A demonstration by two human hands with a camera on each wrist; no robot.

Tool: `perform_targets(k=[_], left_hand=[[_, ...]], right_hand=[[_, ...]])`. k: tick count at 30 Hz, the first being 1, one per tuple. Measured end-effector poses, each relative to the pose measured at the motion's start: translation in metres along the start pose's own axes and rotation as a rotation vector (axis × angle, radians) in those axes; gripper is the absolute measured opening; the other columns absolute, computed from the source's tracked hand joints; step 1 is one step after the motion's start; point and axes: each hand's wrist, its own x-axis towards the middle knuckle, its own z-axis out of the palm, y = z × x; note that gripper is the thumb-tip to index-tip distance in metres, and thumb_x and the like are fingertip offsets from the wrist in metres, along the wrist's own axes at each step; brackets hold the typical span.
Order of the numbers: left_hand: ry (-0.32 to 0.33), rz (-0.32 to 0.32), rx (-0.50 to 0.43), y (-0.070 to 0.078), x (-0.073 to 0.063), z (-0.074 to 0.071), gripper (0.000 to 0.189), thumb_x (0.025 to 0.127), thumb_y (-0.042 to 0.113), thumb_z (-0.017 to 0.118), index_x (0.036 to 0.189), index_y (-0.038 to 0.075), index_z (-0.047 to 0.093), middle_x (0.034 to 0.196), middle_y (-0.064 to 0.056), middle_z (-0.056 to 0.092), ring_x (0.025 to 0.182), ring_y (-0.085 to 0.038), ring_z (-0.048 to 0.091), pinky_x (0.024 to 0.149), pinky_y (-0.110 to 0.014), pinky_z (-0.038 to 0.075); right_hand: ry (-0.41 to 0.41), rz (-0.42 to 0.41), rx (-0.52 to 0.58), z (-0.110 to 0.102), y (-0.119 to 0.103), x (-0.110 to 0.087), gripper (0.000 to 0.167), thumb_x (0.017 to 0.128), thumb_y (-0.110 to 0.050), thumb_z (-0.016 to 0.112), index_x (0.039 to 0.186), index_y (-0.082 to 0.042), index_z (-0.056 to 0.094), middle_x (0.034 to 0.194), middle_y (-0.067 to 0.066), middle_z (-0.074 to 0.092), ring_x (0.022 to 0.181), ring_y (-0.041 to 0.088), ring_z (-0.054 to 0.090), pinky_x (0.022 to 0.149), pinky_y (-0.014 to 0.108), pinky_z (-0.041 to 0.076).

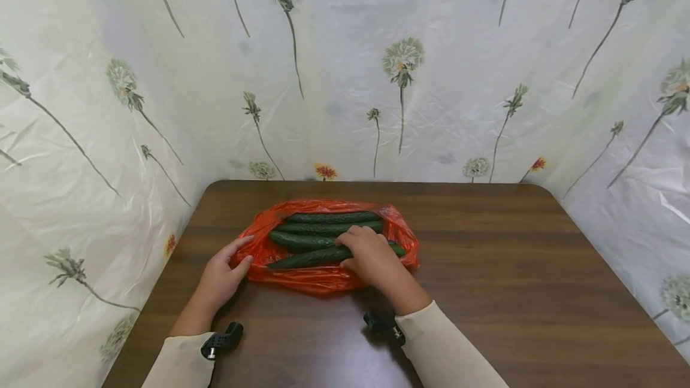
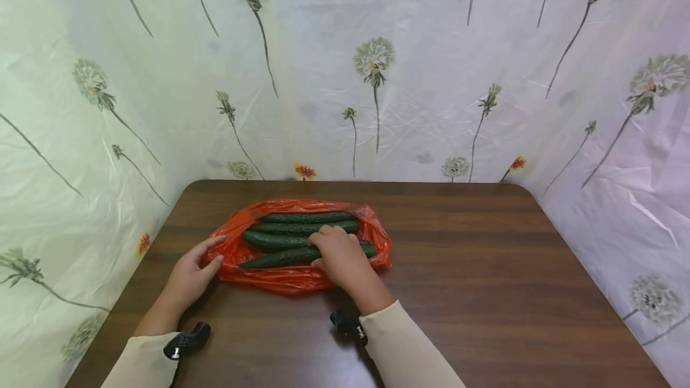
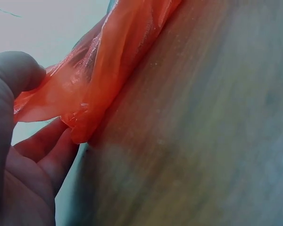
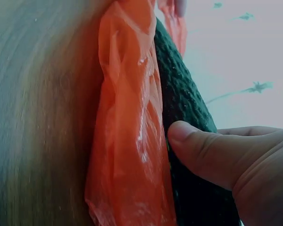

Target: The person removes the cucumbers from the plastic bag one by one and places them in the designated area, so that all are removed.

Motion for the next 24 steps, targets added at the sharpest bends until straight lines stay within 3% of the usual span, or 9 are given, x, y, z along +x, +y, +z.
perform_targets(k=[24], left_hand=[[-0.008,-0.036,0.006,-0.001,0.000,0.000,0.047,0.104,0.018,0.066,0.150,0.018,0.057,0.159,-0.017,0.049,0.148,-0.039,0.045,0.120,-0.059,0.038]], right_hand=[[0.143,0.052,-0.037,-0.009,0.040,-0.016,0.043,0.090,-0.031,0.084,0.130,-0.021,0.071,0.126,0.000,0.068,0.122,0.027,0.062,0.097,0.057,0.054]])
